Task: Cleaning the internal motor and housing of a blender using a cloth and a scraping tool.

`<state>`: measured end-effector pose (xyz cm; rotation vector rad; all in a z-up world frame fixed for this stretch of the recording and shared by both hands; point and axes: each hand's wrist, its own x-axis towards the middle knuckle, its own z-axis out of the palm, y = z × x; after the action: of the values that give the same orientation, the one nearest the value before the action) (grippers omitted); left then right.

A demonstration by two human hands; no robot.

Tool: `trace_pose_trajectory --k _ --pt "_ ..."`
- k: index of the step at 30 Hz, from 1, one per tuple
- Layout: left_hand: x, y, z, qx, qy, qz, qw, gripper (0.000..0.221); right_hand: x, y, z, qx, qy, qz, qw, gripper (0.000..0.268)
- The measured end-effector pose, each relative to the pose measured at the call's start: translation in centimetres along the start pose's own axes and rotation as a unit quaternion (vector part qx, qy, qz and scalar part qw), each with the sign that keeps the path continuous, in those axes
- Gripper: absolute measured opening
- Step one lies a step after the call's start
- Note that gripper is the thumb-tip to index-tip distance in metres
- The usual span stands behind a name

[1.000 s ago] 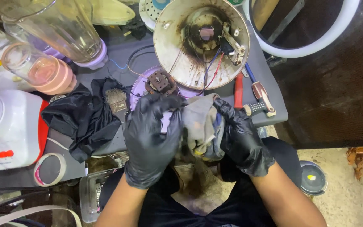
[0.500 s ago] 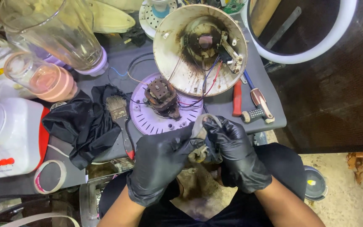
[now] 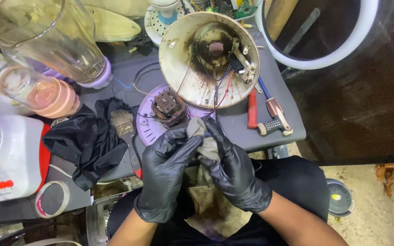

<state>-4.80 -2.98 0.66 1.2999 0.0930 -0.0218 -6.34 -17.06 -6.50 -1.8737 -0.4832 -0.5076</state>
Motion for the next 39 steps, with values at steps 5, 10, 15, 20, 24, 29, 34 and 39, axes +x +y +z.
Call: trace_pose_trajectory --k 5,10,15,20,24,29,34,39 --pt "0.5 0.9 -1.5 0.118 -0.119 0.092 0.982 0.027 1.8 -1.4 -1.9 0.067 -0.003 0.047 0.997 0.04" --pt "1.0 3.1 -2.2 0.063 -0.075 0.066 0.993 0.017 3.6 -1.2 -3.2 0.257 0.044 0.136 0.956 0.055" --pt "3.5 4.9 -1.2 0.106 0.058 0.16 0.98 0.016 5.5 -2.1 -3.6 0.069 0.059 0.199 0.976 0.031" --pt "6.9 3.5 -2.2 0.168 0.078 0.203 0.962 0.006 7.3 -3.6 -2.6 -0.022 0.111 0.276 0.954 0.027" --pt "12.8 0.2 -5.2 0.213 0.109 0.311 0.92 0.019 8.3 -3.9 -3.0 -0.086 0.117 0.248 0.958 0.028" --pt "17.2 -0.4 -6.3 0.202 0.006 0.286 0.937 0.055 9.1 -1.8 -4.3 -0.256 0.024 0.168 0.952 0.028" --pt "18.5 -1.3 -5.0 0.161 -0.008 0.177 0.971 0.062 12.1 0.1 -4.0 -0.379 -0.097 0.126 0.911 0.033" --pt "20.3 -2.3 -4.8 0.23 -0.041 0.091 0.968 0.044 14.8 0.9 -2.5 -0.393 -0.112 -0.027 0.912 0.008"
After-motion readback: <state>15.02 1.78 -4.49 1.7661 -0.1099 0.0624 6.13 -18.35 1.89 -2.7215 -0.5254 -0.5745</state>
